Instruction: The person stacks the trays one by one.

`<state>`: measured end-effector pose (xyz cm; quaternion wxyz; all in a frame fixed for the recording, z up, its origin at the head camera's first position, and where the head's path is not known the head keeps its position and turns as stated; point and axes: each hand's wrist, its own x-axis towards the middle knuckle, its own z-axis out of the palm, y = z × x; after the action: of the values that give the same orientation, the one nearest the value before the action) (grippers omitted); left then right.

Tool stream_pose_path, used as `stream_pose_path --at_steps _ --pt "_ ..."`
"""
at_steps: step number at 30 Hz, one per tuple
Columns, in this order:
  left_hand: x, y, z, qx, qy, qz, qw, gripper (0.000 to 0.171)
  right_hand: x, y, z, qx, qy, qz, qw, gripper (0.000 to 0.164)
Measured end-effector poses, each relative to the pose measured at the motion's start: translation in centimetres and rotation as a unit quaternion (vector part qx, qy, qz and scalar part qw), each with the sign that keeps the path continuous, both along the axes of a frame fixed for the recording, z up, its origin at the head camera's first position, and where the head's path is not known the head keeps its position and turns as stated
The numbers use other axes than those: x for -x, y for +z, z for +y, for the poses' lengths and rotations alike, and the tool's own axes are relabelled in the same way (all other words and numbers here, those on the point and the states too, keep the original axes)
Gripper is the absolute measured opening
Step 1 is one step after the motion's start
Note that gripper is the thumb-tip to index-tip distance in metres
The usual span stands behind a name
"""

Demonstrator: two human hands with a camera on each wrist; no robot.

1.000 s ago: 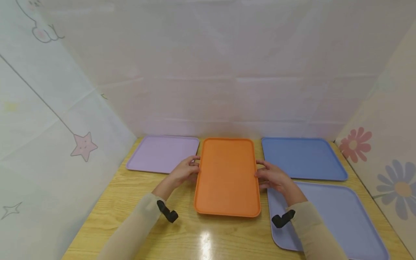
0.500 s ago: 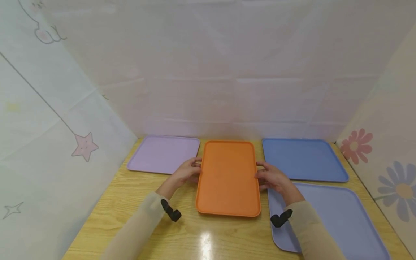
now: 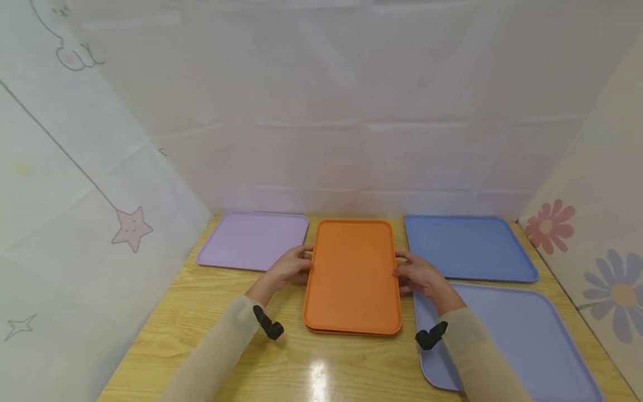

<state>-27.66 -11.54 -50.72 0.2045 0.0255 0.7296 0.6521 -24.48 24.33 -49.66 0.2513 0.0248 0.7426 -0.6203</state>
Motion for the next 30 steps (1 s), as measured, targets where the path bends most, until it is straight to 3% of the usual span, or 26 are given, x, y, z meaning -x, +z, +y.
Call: stream_pose_path --at_steps 12,30 --pt "0.3 0.1 0.2 0.04 -0.006 0.0 0.9992 0.063 0.3 -0.1 -0.3 -0.031 -0.001 -0.004 1.0 0.079" --pt "0.1 0.4 1.0 0.135 -0.01 0.021 0.9906 0.06 0.5 -0.1 -0.6 -0.1 0.01 0.006 0.995 0.077"
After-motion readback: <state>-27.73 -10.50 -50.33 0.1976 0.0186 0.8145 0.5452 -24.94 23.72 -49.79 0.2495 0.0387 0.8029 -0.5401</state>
